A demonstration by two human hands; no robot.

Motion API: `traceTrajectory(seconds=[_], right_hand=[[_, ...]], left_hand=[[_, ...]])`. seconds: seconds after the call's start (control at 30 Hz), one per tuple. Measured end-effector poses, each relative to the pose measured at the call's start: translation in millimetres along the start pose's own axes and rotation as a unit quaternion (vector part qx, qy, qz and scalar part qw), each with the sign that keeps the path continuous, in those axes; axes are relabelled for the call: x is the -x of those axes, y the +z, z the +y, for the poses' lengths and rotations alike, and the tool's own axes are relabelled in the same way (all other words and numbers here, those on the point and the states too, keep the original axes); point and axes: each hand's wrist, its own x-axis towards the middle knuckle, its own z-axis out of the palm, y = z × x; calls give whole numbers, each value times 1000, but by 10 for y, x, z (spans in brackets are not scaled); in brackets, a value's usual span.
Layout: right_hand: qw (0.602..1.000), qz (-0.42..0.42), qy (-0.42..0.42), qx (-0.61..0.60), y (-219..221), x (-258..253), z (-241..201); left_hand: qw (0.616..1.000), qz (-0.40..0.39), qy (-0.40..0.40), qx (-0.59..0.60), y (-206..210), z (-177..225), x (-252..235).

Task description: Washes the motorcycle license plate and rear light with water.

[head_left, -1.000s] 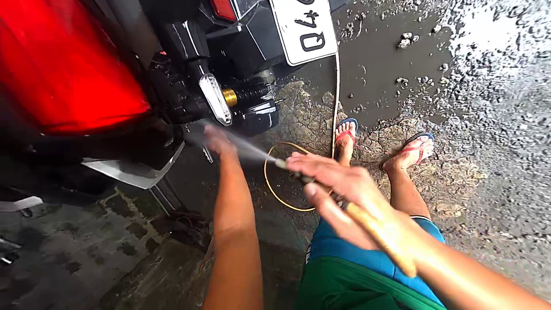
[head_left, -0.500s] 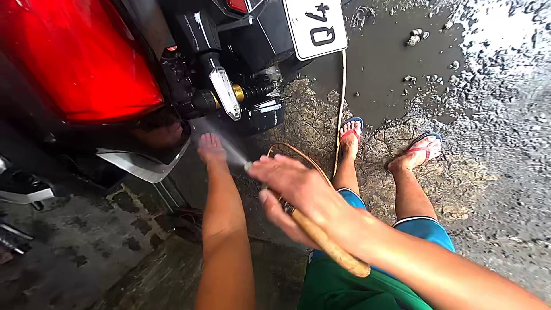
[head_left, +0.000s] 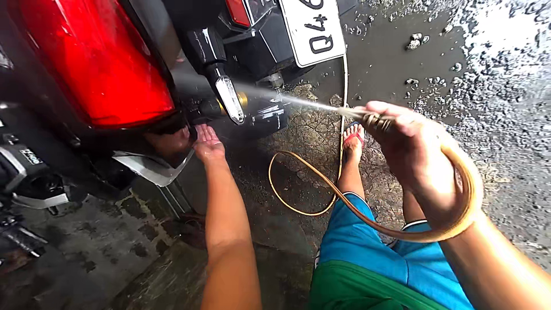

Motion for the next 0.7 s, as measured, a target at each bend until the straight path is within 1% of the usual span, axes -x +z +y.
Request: traceTrajectory(seconds=[0.03, 0.1, 0.17, 0.2, 0.3, 0.43, 0.53, 0.57, 0.63, 0.7], right_hand=[[1000, 4, -9, 3, -9, -13, -10], [999, -17, -9, 35, 113, 15, -97], [998, -37, 7, 41, 193, 71, -146], [999, -29, 1, 30, 167, 58, -138], [999, -5, -37, -12, -76, -127, -87], [998, -57, -11, 1, -104, -459, -239], [994, -91, 10, -63, -99, -736, -182], [994, -91, 10, -61, -119, -783, -155], [997, -74, -1, -8, -180, -765, -137], [995, -44, 2, 89, -202, -610, -242]], left_hand=[[1000, -25, 4, -7, 73, -31, 22], [995, -101, 16, 8, 264, -112, 50], [988, -151, 9, 31, 418, -196, 74], [988, -155, -1, 29, 493, -224, 98], [989, -140, -37, 19, 599, -293, 119], [993, -100, -58, 28, 622, -396, 152], [996, -74, -51, 26, 674, -444, 223], [996, -65, -49, 22, 689, -456, 232], [997, -57, -53, 12, 703, -485, 232], [998, -40, -57, 2, 710, -533, 225]])
